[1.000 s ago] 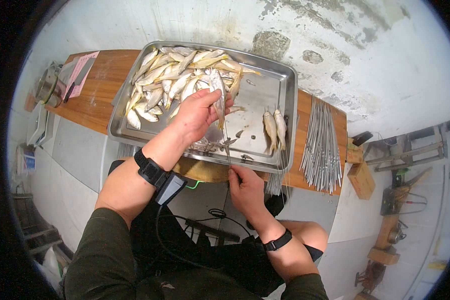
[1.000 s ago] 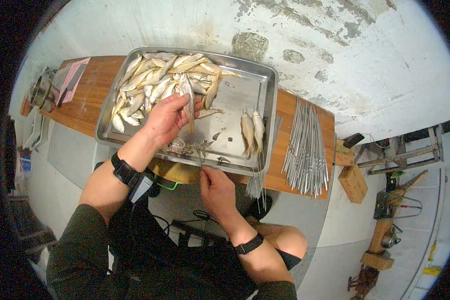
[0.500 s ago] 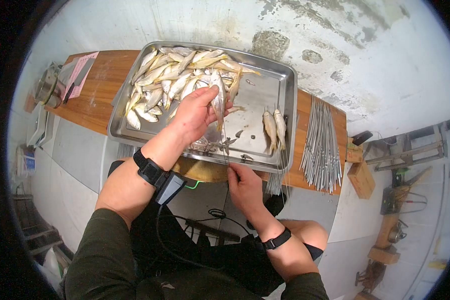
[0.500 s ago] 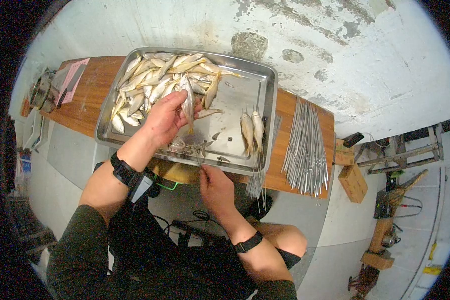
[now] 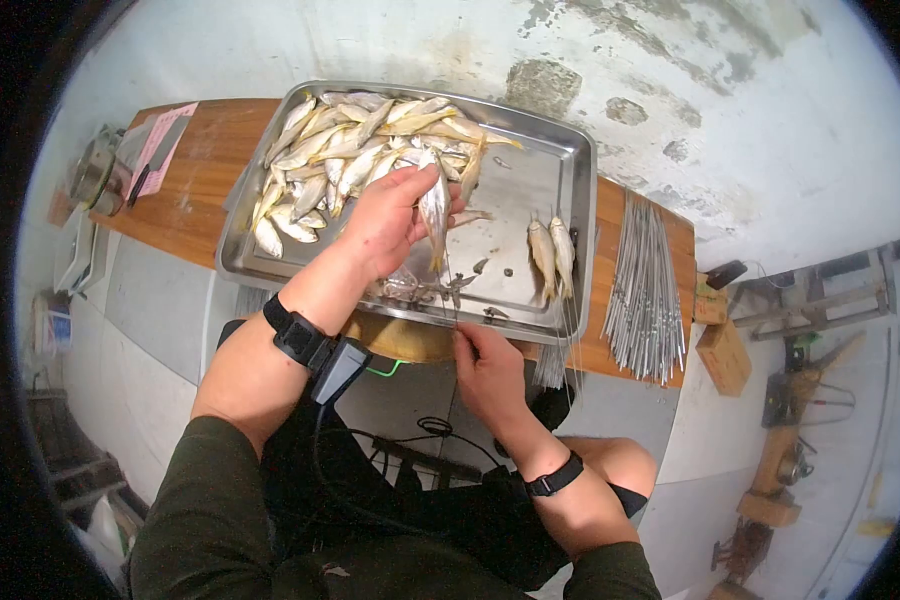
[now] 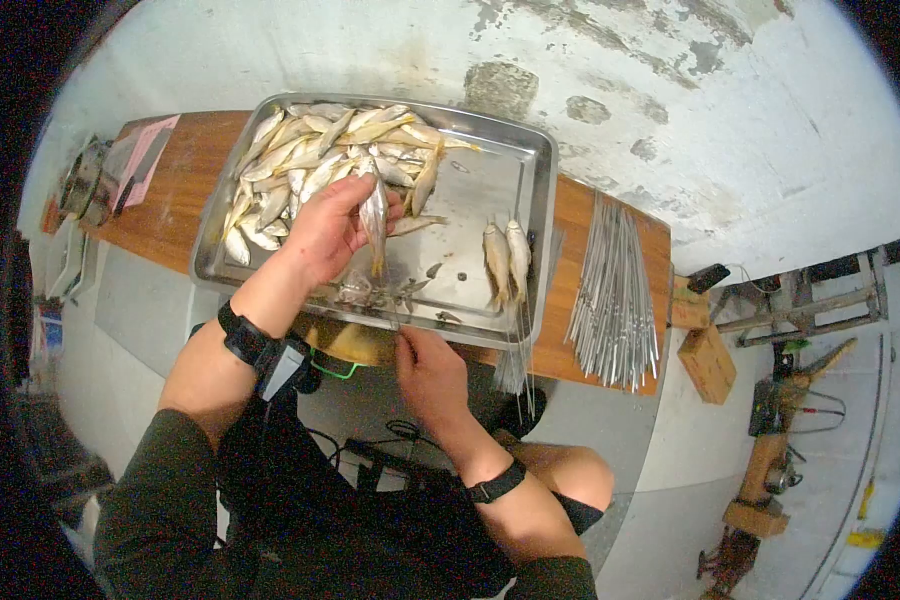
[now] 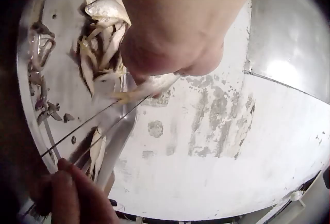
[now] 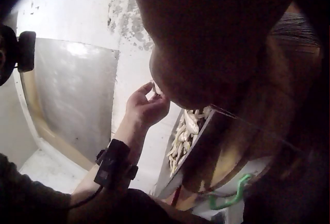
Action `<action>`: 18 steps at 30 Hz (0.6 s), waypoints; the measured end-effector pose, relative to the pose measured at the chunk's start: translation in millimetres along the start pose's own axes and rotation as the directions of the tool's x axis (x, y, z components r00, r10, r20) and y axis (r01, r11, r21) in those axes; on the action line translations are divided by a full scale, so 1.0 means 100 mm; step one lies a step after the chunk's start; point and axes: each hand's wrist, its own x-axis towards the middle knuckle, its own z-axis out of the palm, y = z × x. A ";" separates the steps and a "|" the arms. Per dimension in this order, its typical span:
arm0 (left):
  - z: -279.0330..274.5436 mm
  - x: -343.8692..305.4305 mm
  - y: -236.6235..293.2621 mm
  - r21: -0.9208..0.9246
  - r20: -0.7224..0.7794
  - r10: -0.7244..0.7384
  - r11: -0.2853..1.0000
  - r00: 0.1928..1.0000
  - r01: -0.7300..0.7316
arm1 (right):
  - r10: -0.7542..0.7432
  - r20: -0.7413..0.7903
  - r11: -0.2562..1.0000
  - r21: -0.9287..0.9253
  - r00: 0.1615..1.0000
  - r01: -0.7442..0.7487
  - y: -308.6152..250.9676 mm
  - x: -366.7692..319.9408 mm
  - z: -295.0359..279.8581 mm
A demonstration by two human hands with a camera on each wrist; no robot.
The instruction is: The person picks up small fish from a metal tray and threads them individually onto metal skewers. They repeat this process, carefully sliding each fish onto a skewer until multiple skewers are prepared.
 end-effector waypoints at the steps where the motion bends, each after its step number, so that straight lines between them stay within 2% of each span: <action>1: -0.04 0.03 -0.03 0.010 0.010 0.003 1.000 1.000 -0.003 | -0.003 -0.001 1.000 0.008 1.000 0.003 0.01 -0.01 0.00; 12: -0.05 0.07 -0.06 0.045 -0.007 0.039 0.998 0.999 -0.038 | 0.016 0.017 1.000 0.010 1.000 -0.017 0.03 -0.04 0.01; 15: -0.08 0.11 -0.05 0.043 -0.018 0.048 0.998 0.999 -0.048 | 0.062 0.057 0.998 -0.019 0.996 -0.061 0.04 -0.06 0.02; 18: -0.05 0.09 -0.03 0.010 -0.075 0.048 0.999 0.996 -0.047 | 0.062 0.070 0.998 -0.012 0.996 -0.061 0.04 -0.09 0.02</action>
